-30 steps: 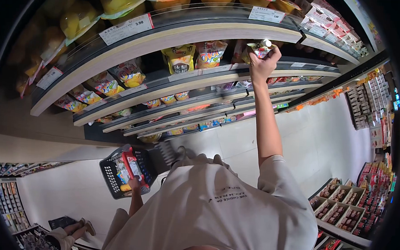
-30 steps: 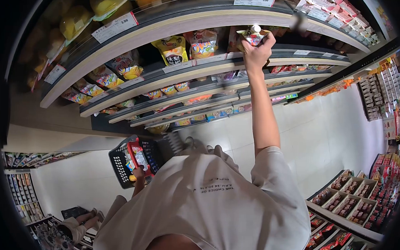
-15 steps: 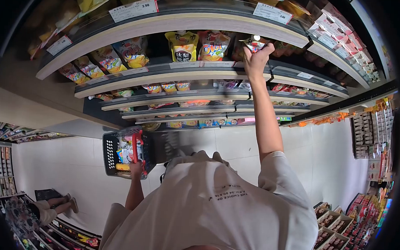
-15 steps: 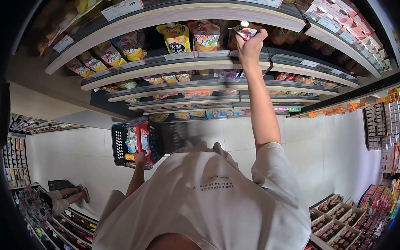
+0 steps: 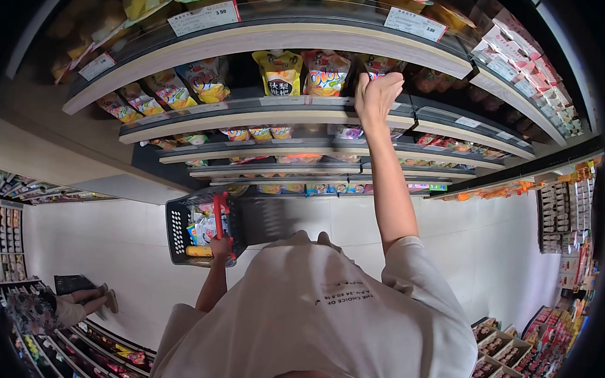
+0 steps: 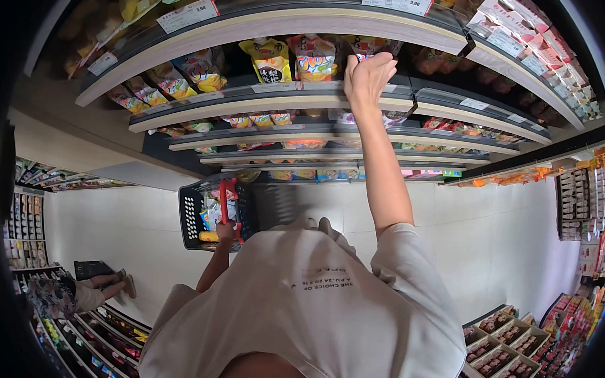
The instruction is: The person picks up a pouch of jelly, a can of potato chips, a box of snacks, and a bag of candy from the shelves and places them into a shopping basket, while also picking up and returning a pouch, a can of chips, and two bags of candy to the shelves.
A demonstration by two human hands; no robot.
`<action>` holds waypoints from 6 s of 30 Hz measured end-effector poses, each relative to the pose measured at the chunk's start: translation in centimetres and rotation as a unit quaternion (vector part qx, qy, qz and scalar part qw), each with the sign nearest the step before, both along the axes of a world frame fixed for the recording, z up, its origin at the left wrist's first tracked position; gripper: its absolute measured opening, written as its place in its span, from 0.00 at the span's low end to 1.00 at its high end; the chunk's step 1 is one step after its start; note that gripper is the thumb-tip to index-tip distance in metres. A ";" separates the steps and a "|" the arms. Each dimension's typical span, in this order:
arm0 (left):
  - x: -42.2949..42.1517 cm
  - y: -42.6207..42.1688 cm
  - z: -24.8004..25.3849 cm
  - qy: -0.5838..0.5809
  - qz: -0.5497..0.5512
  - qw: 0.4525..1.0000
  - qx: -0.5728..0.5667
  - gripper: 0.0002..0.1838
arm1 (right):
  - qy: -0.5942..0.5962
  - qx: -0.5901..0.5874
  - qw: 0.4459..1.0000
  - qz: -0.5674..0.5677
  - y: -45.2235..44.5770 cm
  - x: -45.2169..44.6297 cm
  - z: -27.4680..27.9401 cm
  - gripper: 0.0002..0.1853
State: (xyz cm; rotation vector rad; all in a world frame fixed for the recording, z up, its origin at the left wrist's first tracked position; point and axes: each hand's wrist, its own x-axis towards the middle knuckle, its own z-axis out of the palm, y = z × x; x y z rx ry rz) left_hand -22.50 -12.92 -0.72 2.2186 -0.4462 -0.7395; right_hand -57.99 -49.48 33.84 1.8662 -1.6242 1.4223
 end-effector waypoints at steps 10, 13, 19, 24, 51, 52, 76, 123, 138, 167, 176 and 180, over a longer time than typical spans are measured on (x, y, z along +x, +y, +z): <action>-0.7 -0.3 2.2 0.085 -0.009 0.996 -0.029 0.04 | 0.018 -0.017 0.999 0.032 0.7 1.1 -0.5 0.22; -0.4 -0.2 1.3 0.081 -0.011 0.996 -0.025 0.06 | 0.012 -0.037 0.999 0.033 -0.2 0.7 -0.9 0.22; 0.1 -0.1 0.7 0.058 -0.038 0.998 -0.010 0.08 | 0.093 0.007 0.995 -0.035 0.5 0.7 -0.7 0.24; 0.1 0.2 0.8 0.112 -0.041 0.992 -0.032 0.08 | 0.022 -0.007 1.000 0.008 2.6 0.6 -0.8 0.33; 27.9 30.5 -2.9 0.353 0.168 0.888 0.241 0.22 | -0.055 0.516 0.847 0.117 27.9 36.6 -29.9 0.31; 27.9 31.2 -2.8 0.354 0.168 0.886 0.247 0.22 | -0.046 0.521 0.846 0.106 27.8 36.6 -29.7 0.29; 28.1 15.3 -1.3 0.339 -0.072 0.928 0.139 0.17 | -0.115 0.527 0.840 0.058 27.3 37.3 -30.1 0.17; 23.1 2.5 -31.0 -0.058 -0.502 0.832 0.230 0.28 | -0.096 0.543 0.813 0.188 27.5 44.2 -33.6 0.16; 32.7 30.4 0.0 0.449 0.333 0.704 -0.438 0.32 | -0.184 0.559 0.800 0.116 31.6 54.9 -38.9 0.18; 62.3 29.6 22.3 0.315 -0.071 0.806 -0.495 0.48 | -0.156 0.619 0.762 0.112 39.9 84.8 -39.1 0.23; 72.4 32.3 21.1 0.261 0.057 0.838 -0.476 0.45 | -0.196 0.629 0.750 0.061 41.5 100.1 -40.1 0.28; 79.2 33.0 19.1 0.168 0.144 0.873 -0.436 0.43 | -0.122 0.635 0.760 0.059 41.9 107.9 -38.5 0.32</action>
